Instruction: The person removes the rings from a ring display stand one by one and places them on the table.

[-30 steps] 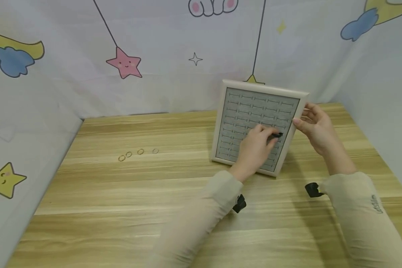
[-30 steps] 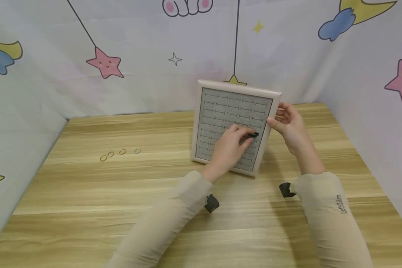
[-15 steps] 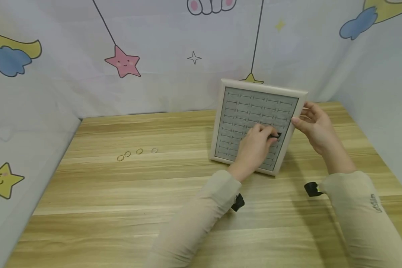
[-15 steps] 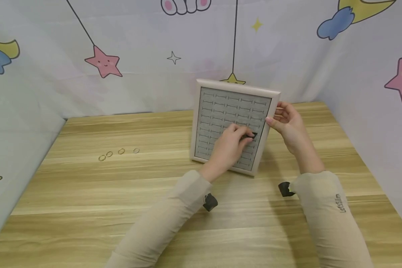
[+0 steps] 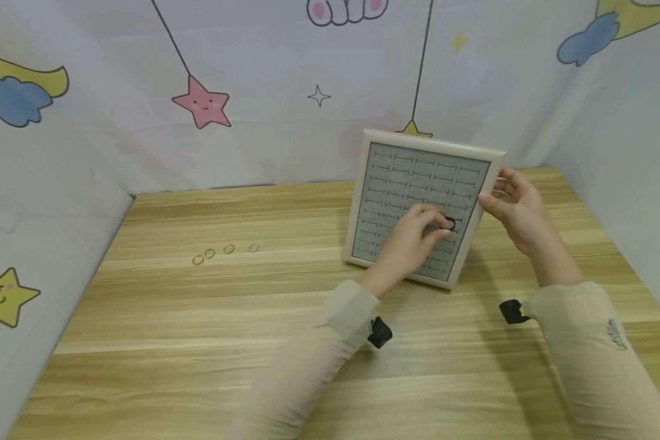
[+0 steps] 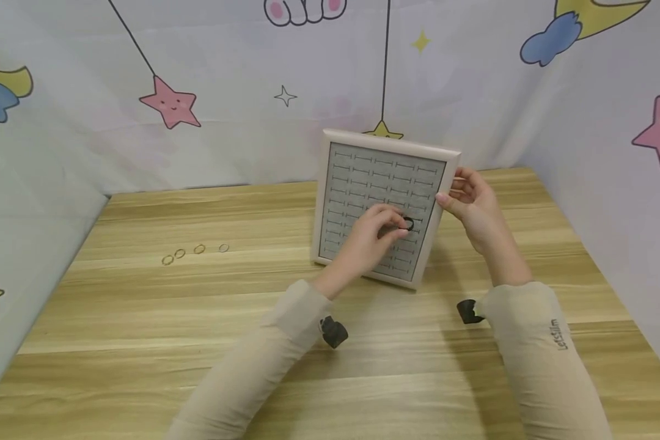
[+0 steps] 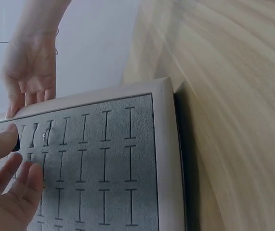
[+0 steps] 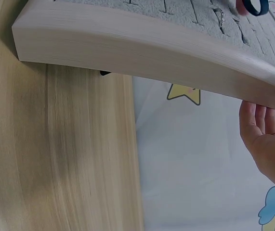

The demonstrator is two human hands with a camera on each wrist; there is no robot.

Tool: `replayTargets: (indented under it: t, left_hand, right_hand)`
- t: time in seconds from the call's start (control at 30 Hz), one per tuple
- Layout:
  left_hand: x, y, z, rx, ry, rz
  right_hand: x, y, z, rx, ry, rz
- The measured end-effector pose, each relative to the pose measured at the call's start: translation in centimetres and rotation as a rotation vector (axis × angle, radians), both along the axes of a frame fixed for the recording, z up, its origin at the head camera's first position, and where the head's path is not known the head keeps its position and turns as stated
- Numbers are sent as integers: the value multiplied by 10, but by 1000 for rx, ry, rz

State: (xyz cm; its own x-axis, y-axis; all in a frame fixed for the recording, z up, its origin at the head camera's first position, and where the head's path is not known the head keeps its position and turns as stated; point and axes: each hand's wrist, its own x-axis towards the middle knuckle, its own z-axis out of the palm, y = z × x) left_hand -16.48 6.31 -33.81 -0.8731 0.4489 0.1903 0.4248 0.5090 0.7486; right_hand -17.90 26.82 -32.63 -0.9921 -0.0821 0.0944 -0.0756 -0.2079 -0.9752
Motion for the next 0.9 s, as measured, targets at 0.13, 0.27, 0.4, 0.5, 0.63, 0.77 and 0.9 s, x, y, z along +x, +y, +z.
replayTargets:
  t: [0.13,0.27,0.4,0.5,0.63,0.77,0.9]
  left_hand:
    - [1,-10,3,78,4,49]
    - [2,-23,8,128,7,97]
    - [1,-40,10,166,3,133]
    - [-1,-56,10,152,-19,199]
    - [-5,-76,8,126,-69,314]
    - [-12,-98,4,119,-101,393]
    - [-16,-121,0,120,-112,453]
  right_hand:
    - [0,0,0,-28,1,2]
    - [-1,0,0,-50,2,9]
    - [-1,0,0,-42,5,9]
    - [-1,-1,1,-40,6,9]
    - [-1,-1,1,-40,5,5]
    - [0,-1,1,-38,1,0]
    - [0,-1,1,-40,-6,1]
